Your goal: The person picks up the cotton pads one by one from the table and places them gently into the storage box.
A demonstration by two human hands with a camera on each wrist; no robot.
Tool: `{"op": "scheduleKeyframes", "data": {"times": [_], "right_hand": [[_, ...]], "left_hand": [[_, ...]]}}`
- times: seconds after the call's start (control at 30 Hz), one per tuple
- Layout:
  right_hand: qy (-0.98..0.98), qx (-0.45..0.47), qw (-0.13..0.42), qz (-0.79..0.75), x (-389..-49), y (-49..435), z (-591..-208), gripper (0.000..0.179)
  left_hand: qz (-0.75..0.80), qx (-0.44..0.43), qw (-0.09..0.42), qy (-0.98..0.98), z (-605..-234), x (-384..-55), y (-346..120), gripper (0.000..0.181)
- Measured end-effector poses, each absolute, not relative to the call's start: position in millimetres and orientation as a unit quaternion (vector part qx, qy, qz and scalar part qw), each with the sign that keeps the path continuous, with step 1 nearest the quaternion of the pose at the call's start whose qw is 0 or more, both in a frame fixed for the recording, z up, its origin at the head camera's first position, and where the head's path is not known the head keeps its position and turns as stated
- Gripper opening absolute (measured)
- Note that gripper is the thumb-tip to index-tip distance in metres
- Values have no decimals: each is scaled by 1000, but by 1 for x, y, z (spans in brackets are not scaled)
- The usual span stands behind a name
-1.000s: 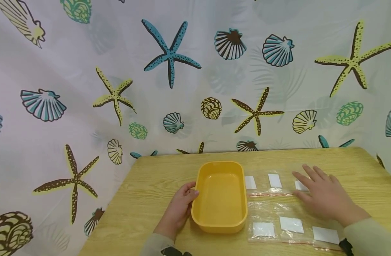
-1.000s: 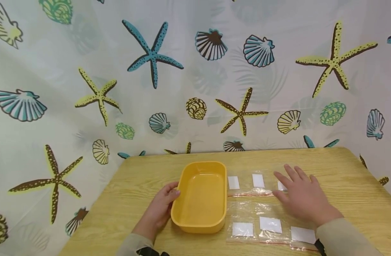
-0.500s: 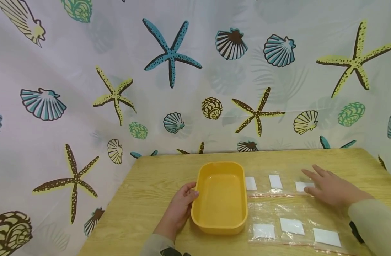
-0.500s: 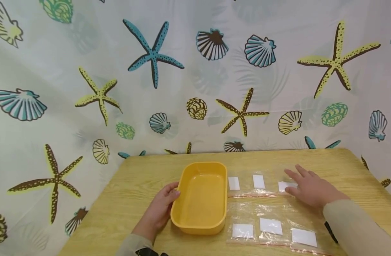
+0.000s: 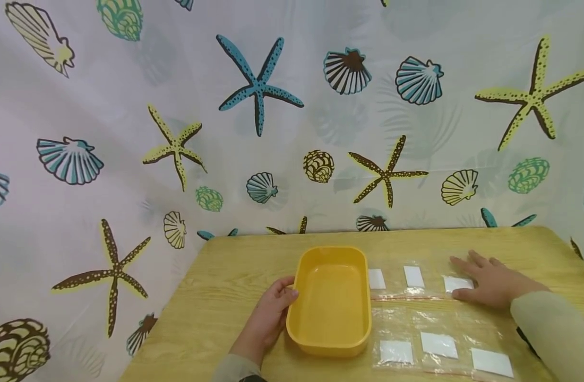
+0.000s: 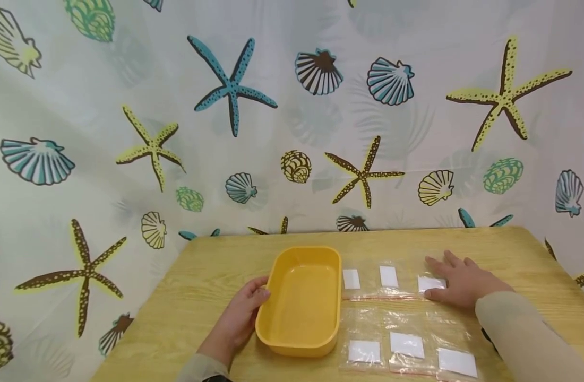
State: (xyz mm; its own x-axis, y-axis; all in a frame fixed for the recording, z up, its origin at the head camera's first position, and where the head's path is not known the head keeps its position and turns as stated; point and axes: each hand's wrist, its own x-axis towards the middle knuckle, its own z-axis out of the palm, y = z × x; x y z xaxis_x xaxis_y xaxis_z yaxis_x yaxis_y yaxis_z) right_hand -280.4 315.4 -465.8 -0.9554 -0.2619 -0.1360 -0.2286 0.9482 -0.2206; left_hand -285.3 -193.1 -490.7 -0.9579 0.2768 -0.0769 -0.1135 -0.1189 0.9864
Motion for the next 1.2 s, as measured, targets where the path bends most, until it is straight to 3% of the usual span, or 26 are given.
{"op": "scheduleKeyframes", "data": {"times": [0.77,1.2], "right_hand": [[987,-108,94,-70,-280,308,-473,98],[984,-112,104,-94,-280,309,-465,81]], "left_hand": [[744,70,136,650,-493,-289,-196,56],[746,70,131,649,-493,-286,-196,55]]}}
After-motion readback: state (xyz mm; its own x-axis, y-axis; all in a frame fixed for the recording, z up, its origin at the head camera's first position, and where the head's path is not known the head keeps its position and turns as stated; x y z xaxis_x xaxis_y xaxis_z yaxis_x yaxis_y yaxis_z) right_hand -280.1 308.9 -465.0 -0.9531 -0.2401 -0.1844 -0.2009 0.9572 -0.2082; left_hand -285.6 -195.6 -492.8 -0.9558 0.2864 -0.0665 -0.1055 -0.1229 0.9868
